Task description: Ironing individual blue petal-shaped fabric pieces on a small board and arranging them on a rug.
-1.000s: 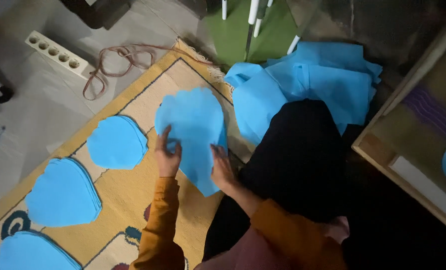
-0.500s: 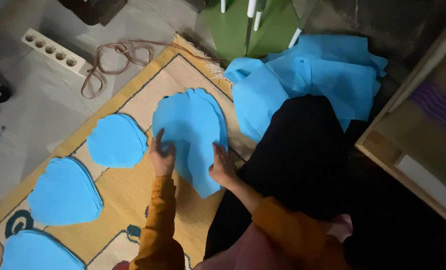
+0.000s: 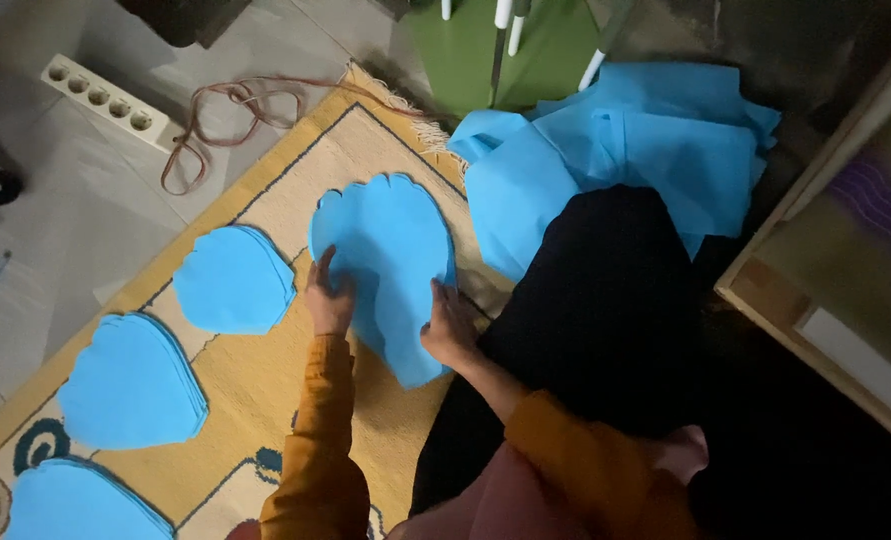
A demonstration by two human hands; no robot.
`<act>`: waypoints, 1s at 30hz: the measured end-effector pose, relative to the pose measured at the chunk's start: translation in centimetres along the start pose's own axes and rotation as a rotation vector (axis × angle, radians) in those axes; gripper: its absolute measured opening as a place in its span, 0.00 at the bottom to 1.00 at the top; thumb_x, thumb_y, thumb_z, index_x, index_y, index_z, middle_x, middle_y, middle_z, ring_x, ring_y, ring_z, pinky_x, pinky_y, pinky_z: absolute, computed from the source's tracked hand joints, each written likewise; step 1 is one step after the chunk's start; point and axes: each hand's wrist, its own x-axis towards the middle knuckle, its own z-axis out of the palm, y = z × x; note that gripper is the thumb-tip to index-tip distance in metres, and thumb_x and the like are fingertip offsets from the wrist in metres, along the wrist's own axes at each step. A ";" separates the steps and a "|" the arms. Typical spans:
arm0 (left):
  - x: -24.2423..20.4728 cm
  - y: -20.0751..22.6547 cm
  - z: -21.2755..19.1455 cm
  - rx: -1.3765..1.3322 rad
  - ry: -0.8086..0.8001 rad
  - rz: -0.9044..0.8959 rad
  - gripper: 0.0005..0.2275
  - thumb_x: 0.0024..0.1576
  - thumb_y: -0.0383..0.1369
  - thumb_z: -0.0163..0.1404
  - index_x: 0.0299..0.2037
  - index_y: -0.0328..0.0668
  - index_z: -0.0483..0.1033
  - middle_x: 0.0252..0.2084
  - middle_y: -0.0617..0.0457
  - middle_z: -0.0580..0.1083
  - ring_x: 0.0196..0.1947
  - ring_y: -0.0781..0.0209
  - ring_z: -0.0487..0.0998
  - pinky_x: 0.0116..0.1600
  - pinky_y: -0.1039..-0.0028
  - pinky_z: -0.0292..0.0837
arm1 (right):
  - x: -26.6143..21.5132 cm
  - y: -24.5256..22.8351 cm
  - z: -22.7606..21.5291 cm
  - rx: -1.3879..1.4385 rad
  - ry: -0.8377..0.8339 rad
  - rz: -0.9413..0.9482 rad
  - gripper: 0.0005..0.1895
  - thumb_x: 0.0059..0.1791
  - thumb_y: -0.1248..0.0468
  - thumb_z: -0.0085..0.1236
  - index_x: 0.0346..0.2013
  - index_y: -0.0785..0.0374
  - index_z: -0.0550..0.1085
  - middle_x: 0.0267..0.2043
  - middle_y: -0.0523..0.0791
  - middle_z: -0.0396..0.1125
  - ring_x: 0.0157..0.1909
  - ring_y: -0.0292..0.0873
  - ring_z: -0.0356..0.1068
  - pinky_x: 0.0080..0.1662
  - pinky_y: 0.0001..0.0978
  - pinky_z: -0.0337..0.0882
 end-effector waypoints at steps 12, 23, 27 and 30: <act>0.5 -1.7 0.8 0.075 -0.058 -0.087 0.24 0.43 0.27 0.47 0.53 0.57 0.66 0.47 0.47 0.68 0.50 0.41 0.68 0.52 0.57 0.63 | -0.3 -0.8 -1.2 -0.023 -0.020 -0.021 0.32 0.38 0.74 0.41 0.56 0.78 0.49 0.52 0.63 0.51 0.53 0.63 0.56 0.48 0.52 0.62; 0.6 -2.6 1.5 0.138 -0.072 -0.070 0.24 0.42 0.25 0.49 0.52 0.50 0.66 0.45 0.45 0.68 0.47 0.42 0.70 0.50 0.58 0.66 | 0.5 0.0 -0.6 -0.022 0.001 -0.012 0.33 0.38 0.74 0.43 0.56 0.77 0.49 0.52 0.63 0.51 0.51 0.63 0.57 0.47 0.53 0.63; 0.8 -3.5 2.0 0.161 -0.057 -0.036 0.24 0.40 0.24 0.49 0.52 0.46 0.67 0.44 0.44 0.68 0.46 0.40 0.71 0.48 0.57 0.67 | 0.5 -0.3 -1.0 -0.051 -0.028 0.023 0.33 0.39 0.73 0.44 0.57 0.75 0.48 0.52 0.62 0.51 0.52 0.61 0.57 0.46 0.53 0.65; 0.8 -3.4 2.1 0.163 -0.077 -0.043 0.25 0.39 0.24 0.51 0.52 0.45 0.66 0.45 0.43 0.67 0.46 0.39 0.70 0.48 0.57 0.67 | 0.4 -0.6 -1.4 -0.071 -0.035 0.030 0.33 0.39 0.72 0.44 0.57 0.75 0.48 0.53 0.62 0.51 0.52 0.61 0.57 0.45 0.53 0.66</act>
